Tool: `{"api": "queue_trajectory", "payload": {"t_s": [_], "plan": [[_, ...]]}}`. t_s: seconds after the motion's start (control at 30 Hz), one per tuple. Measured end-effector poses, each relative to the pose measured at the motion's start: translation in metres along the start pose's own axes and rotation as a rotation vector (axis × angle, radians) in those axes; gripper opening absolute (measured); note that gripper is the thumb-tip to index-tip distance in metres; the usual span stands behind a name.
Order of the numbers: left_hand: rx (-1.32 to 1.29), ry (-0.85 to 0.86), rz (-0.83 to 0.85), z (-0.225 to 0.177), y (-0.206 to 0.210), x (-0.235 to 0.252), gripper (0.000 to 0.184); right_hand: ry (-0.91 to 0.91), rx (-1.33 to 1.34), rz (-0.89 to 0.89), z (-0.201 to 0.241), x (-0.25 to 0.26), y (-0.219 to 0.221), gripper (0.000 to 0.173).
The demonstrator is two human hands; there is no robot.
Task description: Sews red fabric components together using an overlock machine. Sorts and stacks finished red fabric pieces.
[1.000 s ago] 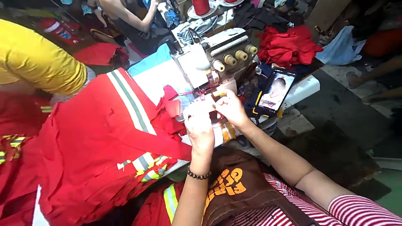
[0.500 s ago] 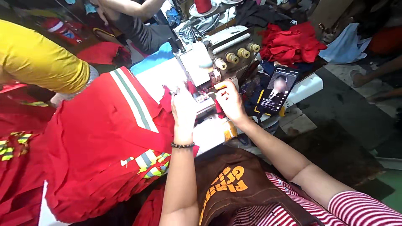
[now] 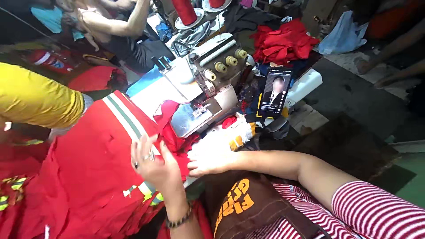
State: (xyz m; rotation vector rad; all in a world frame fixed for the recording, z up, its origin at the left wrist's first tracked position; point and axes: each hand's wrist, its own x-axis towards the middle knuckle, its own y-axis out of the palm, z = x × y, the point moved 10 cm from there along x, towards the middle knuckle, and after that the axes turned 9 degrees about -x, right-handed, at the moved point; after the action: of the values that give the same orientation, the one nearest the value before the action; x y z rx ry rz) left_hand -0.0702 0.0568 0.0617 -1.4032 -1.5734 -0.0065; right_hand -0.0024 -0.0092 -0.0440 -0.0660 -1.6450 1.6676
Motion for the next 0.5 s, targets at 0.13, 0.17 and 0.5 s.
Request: {"api": "queue_trajectory", "payload": {"t_s": [0.13,0.17,0.5], "plan": [[-0.158,-0.166,0.001,0.011,-0.039,-0.063,0.023,0.105,0.049,0.056,-0.019,0.006,-0.008,0.02],[-0.184,-0.199,-0.012,0.017,-0.046,-0.076,0.021,0.128,0.074,0.086,-0.021,0.006,-0.01,0.019],[-0.448,-0.435,-0.126,0.039,-0.058,-0.124,0.021,0.177,0.074,0.102,-0.012,0.007,-0.033,0.026]]}}
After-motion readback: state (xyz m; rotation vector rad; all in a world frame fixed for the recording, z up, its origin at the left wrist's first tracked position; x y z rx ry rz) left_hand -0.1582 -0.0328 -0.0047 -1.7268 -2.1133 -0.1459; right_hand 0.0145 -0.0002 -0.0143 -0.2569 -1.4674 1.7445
